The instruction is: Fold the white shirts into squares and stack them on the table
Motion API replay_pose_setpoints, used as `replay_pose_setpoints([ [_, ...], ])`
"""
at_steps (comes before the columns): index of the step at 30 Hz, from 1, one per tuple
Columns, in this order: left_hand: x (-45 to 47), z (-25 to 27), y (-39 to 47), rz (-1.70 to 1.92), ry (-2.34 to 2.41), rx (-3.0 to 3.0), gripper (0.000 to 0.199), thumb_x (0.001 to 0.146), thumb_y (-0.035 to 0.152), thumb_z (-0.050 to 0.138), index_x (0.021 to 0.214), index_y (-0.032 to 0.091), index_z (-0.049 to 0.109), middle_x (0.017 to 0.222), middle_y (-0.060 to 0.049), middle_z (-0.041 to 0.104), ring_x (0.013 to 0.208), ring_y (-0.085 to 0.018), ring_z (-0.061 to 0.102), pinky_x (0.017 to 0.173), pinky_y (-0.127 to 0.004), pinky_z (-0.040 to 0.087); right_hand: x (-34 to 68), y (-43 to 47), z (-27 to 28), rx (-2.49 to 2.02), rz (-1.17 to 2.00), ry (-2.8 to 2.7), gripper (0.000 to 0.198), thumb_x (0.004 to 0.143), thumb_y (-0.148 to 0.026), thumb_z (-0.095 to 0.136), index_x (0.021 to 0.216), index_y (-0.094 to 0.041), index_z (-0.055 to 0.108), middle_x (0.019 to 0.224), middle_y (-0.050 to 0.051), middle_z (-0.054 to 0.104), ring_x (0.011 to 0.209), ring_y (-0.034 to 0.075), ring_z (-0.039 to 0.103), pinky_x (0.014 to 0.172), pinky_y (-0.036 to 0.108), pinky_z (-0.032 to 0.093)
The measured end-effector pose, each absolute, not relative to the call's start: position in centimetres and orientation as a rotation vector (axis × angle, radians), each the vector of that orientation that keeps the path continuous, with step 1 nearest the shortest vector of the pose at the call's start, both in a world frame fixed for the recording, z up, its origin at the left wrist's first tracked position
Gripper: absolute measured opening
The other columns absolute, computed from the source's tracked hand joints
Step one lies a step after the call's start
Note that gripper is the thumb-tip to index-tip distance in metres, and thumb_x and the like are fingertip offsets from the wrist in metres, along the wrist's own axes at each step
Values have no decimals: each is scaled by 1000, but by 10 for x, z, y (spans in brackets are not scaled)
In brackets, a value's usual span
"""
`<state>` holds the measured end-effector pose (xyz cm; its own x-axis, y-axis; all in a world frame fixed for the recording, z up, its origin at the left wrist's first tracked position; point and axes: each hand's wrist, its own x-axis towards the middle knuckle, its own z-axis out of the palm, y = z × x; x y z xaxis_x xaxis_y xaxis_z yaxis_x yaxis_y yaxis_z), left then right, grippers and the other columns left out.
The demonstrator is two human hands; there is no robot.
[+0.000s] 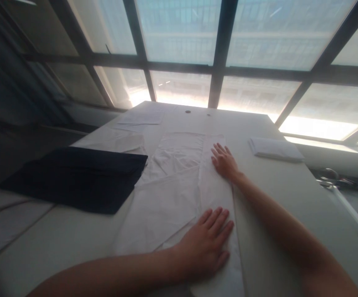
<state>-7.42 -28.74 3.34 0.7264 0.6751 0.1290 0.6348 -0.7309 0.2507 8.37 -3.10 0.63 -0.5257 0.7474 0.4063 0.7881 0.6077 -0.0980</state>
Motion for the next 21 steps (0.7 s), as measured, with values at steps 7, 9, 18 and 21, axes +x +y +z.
replay_pose_setpoints([
  [7, -70, 30, -297, 132, 1491, 2570, 85, 94, 64, 45, 151, 1, 39, 158, -25, 28, 149, -44, 15, 117, -57, 25, 36, -133, -3, -1194, 193, -2603, 67, 101, -45, 32, 159, -14, 20, 162, 14, 23, 150, 30, 18, 120, 55, 17],
  [9, -75, 30, -300, 104, 1504, 2584, 83, 94, 63, 47, 151, 2, 39, 157, -24, 30, 149, -42, 18, 117, -55, 26, 35, -141, -1, -1179, 199, -2594, 66, 101, -44, 31, 160, -15, 19, 162, 14, 23, 151, 28, 19, 120, 54, 18],
  [18, -114, 34, -325, 202, 1178, 2668, 71, 100, 56, 37, 156, 13, 29, 164, -19, 13, 151, -37, 1, 120, -56, 15, 52, -170, 9, -1244, 192, -2545, 62, 103, -44, 30, 155, -11, 32, 161, 15, 27, 150, 26, 21, 121, 48, 18],
  [21, -121, 41, -344, 164, 884, 2727, 67, 101, 57, 36, 157, 23, 26, 165, -12, 17, 152, -35, 5, 120, -60, 10, 55, -177, 11, -1235, 176, -2527, 60, 103, -43, 31, 153, -11, 35, 160, 15, 32, 149, 24, 24, 121, 46, 19],
])
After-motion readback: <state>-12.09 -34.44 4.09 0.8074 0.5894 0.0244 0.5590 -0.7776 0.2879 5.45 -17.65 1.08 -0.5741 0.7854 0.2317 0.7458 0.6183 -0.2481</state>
